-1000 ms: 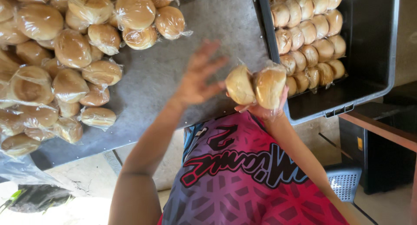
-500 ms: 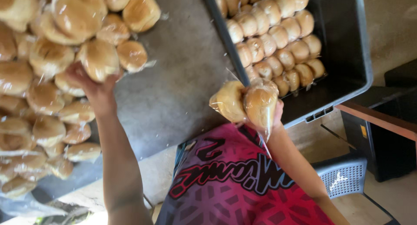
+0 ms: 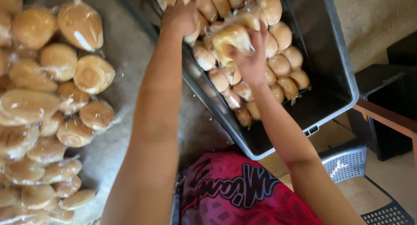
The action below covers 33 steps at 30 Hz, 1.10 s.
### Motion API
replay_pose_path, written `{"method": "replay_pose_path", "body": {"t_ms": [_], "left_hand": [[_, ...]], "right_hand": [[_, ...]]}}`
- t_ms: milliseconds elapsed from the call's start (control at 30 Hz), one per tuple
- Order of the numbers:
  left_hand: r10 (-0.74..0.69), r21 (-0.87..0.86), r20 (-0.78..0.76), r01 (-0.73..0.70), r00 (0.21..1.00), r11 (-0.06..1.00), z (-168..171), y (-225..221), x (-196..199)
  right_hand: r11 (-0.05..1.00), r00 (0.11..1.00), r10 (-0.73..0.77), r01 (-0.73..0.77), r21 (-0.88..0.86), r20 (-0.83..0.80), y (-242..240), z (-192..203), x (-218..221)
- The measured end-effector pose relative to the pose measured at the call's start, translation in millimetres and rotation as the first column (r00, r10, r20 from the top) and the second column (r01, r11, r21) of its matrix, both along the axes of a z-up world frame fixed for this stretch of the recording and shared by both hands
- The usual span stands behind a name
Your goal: The person organizes packaged breads by picking them up from a metal table and packing them neatly into a plastic container by hand.
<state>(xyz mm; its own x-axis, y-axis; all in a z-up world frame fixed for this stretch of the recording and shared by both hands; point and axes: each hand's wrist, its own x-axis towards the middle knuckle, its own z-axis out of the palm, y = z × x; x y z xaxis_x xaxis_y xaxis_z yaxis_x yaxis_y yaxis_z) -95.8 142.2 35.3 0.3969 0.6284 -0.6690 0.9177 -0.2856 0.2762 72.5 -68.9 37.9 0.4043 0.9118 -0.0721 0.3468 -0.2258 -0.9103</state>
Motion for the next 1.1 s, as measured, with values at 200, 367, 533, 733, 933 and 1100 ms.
{"method": "replay_pose_path", "body": {"t_ms": [200,367,533,733,933,1100], "left_hand": [[-0.077,-0.131,-0.233,0.047,0.969,0.99,-80.7,-1.1,-8.3],[-0.078,-0.218,-0.315,0.008,0.946,0.976,-78.1,-3.5,-2.5],[-0.05,-0.163,-0.306,-0.001,0.951,0.987,-74.2,-9.4,1.1],[-0.11,0.288,0.191,0.051,0.976,0.956,-1.8,-49.4,-5.6],[0.084,0.438,0.635,-0.448,0.768,0.78,87.1,-158.8,-158.3],[0.388,0.642,0.404,-0.558,0.829,0.525,117.7,-210.0,-299.0]], "right_hand": [[0.997,0.942,-0.046,0.023,0.072,0.333,86.5,-58.3,-18.8],[0.841,0.782,0.444,-0.195,-0.504,0.438,110.1,-85.1,-51.0],[0.884,0.772,0.426,-0.246,-0.396,0.471,84.5,-89.5,-52.0],[0.823,0.754,0.491,-0.237,-0.516,0.437,105.6,-110.7,-37.4],[0.972,0.883,0.224,-0.232,-0.031,0.412,62.2,-70.9,-45.2],[0.998,1.0,0.021,-0.019,0.057,-0.022,-73.3,36.5,-100.5]]}}
